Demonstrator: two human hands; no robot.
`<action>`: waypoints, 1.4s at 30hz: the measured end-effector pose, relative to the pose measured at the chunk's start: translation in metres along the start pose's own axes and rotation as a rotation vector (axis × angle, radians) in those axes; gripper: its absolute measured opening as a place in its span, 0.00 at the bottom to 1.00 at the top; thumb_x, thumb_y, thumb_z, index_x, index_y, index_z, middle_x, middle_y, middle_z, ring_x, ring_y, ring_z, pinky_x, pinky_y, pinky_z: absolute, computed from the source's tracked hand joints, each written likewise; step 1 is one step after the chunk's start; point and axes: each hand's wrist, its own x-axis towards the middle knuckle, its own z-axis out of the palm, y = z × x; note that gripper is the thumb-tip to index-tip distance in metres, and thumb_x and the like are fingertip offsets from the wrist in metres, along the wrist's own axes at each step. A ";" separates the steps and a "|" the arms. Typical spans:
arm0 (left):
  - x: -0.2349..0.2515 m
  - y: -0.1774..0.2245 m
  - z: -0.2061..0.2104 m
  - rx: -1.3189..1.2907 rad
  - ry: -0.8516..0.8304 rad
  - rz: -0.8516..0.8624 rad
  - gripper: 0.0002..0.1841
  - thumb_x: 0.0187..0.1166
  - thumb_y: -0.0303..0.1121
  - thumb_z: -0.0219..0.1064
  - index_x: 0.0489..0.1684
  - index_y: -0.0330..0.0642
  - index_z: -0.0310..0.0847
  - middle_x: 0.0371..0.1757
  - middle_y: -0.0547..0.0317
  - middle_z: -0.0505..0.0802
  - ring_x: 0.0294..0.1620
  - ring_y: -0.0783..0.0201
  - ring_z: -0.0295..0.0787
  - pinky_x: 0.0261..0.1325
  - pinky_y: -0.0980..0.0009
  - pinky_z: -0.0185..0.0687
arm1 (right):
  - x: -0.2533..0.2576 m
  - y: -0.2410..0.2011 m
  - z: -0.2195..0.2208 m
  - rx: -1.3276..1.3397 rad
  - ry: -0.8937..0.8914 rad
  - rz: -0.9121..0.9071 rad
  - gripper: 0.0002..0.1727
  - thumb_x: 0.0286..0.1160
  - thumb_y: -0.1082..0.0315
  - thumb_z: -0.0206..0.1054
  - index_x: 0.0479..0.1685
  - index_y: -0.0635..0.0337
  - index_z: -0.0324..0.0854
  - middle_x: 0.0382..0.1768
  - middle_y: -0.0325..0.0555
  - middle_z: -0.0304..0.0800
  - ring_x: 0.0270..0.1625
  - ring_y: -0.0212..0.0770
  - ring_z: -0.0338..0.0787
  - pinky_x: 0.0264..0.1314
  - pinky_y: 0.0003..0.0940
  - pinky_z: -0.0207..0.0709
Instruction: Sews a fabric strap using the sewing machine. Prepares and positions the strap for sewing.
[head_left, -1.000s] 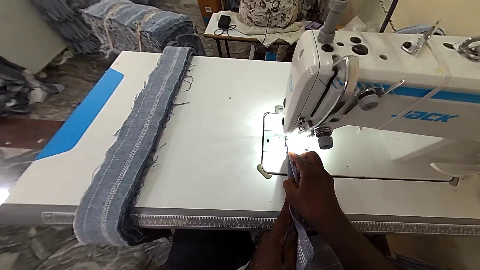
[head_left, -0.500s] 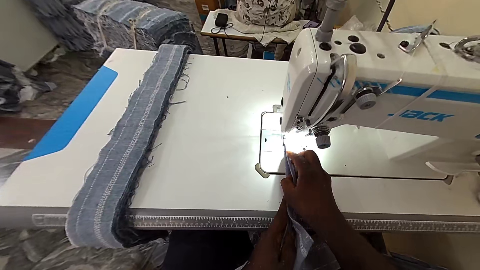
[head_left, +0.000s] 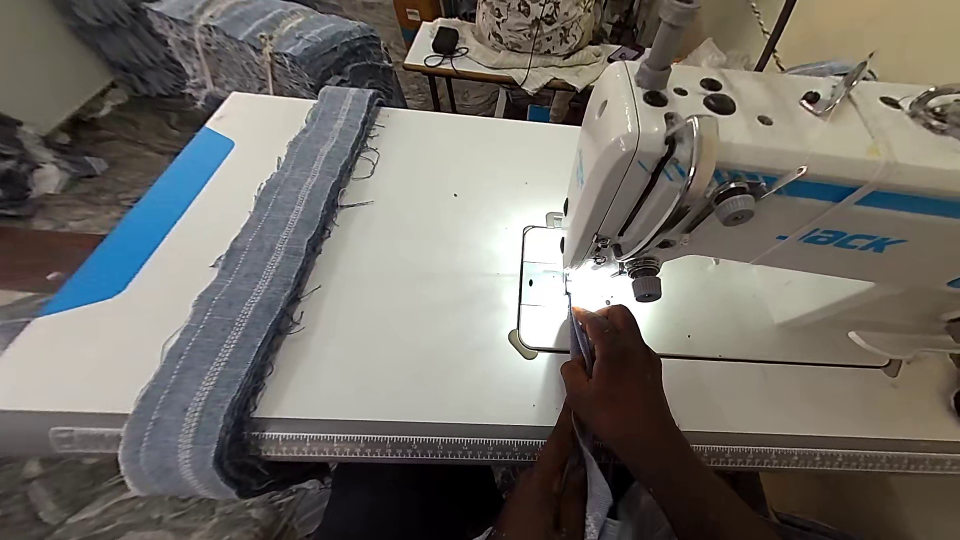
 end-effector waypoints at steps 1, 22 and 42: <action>0.001 0.001 0.000 0.007 0.005 0.000 0.33 0.91 0.26 0.51 0.93 0.26 0.40 0.89 0.43 0.68 0.86 0.69 0.70 0.87 0.72 0.68 | 0.000 0.000 0.000 0.002 0.000 0.001 0.31 0.61 0.69 0.75 0.73 0.57 0.83 0.54 0.46 0.80 0.44 0.40 0.85 0.37 0.36 0.82; -0.003 0.005 -0.001 -0.012 0.032 -0.068 0.33 0.89 0.27 0.52 0.94 0.33 0.44 0.76 0.51 0.83 0.63 0.75 0.87 0.65 0.74 0.85 | -0.001 -0.001 0.001 -0.006 0.020 -0.015 0.31 0.61 0.70 0.75 0.71 0.59 0.84 0.54 0.46 0.81 0.44 0.41 0.86 0.38 0.37 0.84; -0.005 0.011 -0.010 0.357 0.005 -0.018 0.33 0.81 0.28 0.58 0.89 0.31 0.57 0.33 0.57 0.91 0.23 0.67 0.84 0.30 0.66 0.87 | 0.001 0.002 0.002 0.021 0.012 -0.020 0.31 0.60 0.68 0.75 0.71 0.58 0.84 0.53 0.45 0.81 0.41 0.39 0.85 0.35 0.36 0.82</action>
